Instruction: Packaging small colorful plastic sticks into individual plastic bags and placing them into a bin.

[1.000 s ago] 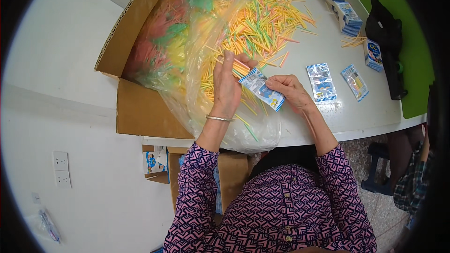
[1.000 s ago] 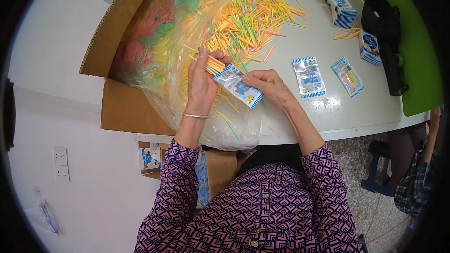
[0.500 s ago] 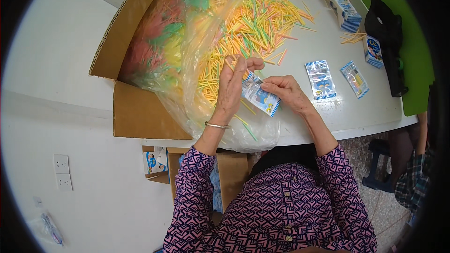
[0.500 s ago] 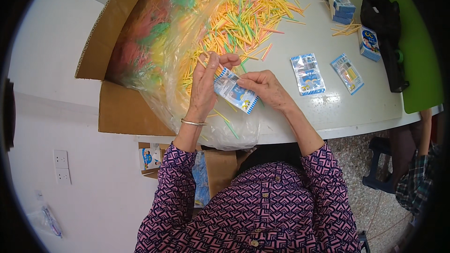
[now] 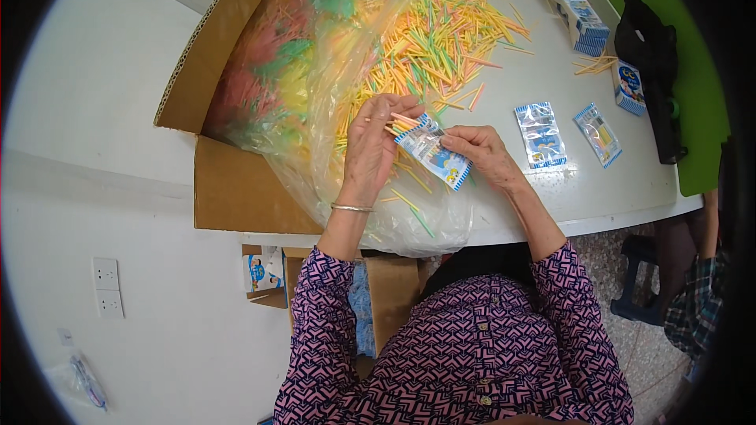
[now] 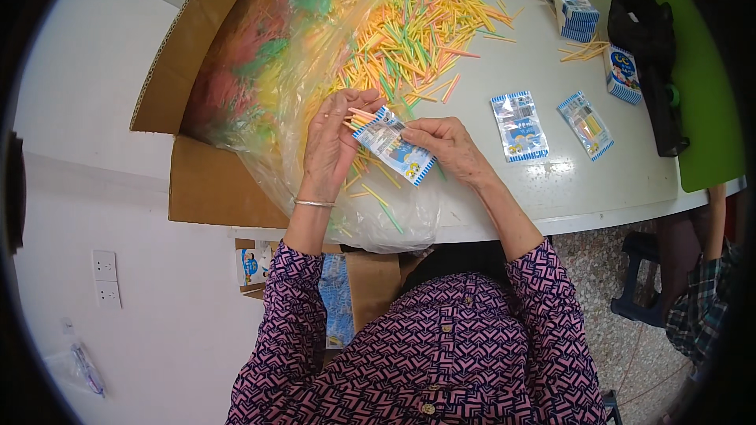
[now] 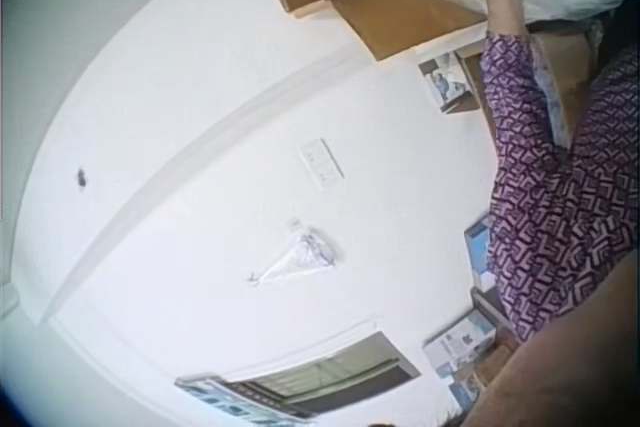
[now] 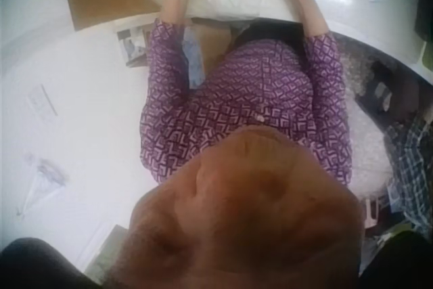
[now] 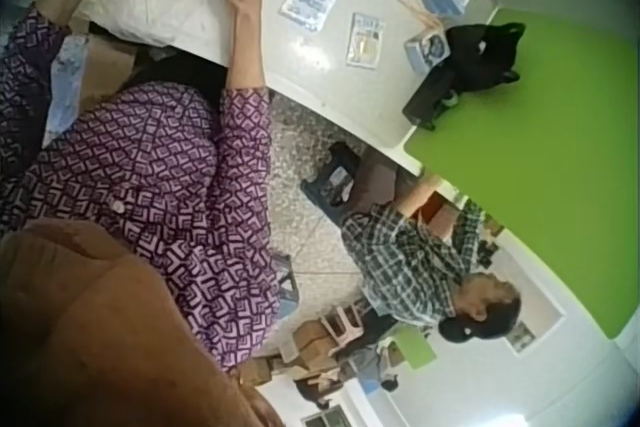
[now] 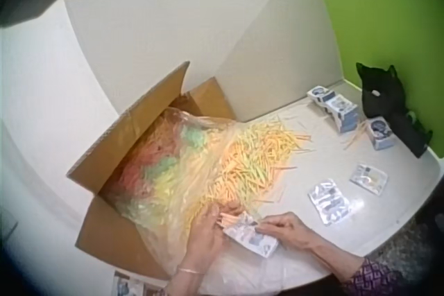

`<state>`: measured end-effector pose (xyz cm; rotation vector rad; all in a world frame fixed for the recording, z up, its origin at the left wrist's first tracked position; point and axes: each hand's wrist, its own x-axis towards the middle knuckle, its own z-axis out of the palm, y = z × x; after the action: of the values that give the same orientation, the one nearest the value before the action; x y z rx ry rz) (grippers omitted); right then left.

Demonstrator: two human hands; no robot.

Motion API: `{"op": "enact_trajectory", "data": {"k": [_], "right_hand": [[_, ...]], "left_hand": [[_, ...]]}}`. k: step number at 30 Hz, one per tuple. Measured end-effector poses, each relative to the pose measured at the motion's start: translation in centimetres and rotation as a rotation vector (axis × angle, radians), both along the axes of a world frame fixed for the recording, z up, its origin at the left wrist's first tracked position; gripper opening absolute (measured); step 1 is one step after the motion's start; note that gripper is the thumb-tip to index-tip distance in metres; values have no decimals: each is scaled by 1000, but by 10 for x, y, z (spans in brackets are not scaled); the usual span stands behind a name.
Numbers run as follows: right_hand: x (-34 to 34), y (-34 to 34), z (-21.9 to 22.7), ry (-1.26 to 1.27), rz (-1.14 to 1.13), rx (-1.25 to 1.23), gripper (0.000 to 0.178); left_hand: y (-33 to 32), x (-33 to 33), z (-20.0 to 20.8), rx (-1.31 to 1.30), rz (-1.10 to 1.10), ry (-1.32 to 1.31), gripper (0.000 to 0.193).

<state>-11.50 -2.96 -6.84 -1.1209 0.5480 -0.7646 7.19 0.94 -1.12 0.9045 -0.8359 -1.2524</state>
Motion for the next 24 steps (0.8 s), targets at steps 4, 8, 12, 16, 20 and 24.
{"op": "enact_trajectory", "data": {"k": [4, 8, 12, 16, 20, 24], "right_hand": [[-1, 0, 0, -5, 1, 19, 27], [-4, 0, 1, 2, -11, 5, 27], [-5, -2, 0, 5, -11, 5, 30], [-4, -1, 0, 5, 8, 2, 30], [-5, 1, 1, 22, -14, -6, 29], [-9, -1, 2, 22, -20, -21, 28]], "left_hand": [[-1, 2, 0, -17, 78, -17, 25], [0, 14, 8, -33, 178, -90, 26], [4, 19, 14, -14, 189, -603, 26], [7, 12, 13, 55, 78, -648, 16], [3, 18, 11, -20, 147, -630, 14], [-3, 37, 15, -92, 354, -799, 18]]}}
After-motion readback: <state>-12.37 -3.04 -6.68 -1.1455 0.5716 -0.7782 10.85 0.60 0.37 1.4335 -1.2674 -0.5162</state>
